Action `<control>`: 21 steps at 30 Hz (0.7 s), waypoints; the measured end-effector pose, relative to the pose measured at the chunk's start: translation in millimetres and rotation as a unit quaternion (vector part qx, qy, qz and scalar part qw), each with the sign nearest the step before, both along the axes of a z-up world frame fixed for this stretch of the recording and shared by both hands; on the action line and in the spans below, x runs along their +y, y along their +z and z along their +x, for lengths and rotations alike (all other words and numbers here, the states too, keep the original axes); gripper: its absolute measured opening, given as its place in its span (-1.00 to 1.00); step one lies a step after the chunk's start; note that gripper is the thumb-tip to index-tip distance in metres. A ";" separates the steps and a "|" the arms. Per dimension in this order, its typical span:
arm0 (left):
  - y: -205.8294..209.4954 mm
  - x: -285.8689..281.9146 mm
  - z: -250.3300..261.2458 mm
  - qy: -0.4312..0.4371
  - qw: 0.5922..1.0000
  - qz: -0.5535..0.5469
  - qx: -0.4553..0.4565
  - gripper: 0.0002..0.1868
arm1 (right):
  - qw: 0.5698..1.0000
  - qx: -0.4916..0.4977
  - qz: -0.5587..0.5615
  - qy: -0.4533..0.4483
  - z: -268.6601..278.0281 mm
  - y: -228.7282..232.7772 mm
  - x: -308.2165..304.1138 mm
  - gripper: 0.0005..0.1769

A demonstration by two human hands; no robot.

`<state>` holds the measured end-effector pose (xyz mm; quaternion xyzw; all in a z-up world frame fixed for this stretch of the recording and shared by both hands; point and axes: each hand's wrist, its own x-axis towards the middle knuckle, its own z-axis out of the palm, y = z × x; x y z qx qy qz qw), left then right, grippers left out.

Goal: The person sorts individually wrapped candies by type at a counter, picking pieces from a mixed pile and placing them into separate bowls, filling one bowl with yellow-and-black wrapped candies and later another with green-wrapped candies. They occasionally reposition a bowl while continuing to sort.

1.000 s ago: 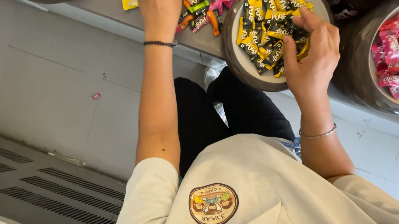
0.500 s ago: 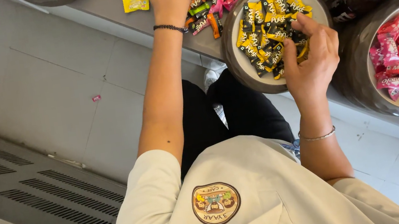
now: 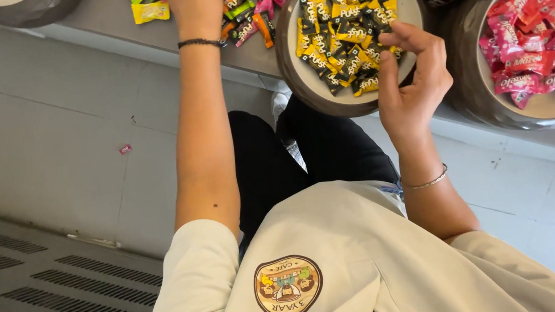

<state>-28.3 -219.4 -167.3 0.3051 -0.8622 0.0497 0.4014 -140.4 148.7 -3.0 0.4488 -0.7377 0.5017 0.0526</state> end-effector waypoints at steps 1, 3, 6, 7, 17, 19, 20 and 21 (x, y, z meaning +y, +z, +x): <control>4.5 3.7 3.3 0.010 1.000 0.009 0.000 -0.83 | 1.000 -0.007 -0.008 -0.001 -1.5 -2.2 1.9 -0.63; 41.8 31.6 11.0 0.019 1.000 0.020 -0.001 -0.82 | 1.000 -0.014 -0.015 -0.003 -3.8 -2.7 4.9 -0.64; 133.5 104.4 21.8 -0.108 0.983 0.107 0.104 -0.83 | 1.000 -0.012 -0.022 -0.008 -6.3 2.6 6.9 -0.65; 159.3 128.6 23.2 -0.183 0.926 0.301 0.136 -0.79 | 1.000 -0.015 -0.024 -0.006 -6.8 4.2 6.4 -0.65; 171.6 195.6 20.7 -0.117 0.975 0.179 0.061 -0.67 | 1.000 0.001 -0.018 0.023 2.8 0.0 2.0 -0.71; 156.2 169.6 24.5 -0.091 0.979 0.169 0.062 -0.73 | 1.000 -0.005 -0.015 0.027 2.8 -2.5 1.8 -0.70; 148.3 156.9 25.9 -0.068 0.982 0.162 0.063 -0.80 | 1.000 -0.012 -0.011 0.027 2.5 -3.9 2.3 -0.69; 136.2 139.3 24.9 -0.069 0.983 0.161 0.062 -0.80 | 1.000 -0.012 -0.011 0.026 3.6 -3.6 1.0 -0.69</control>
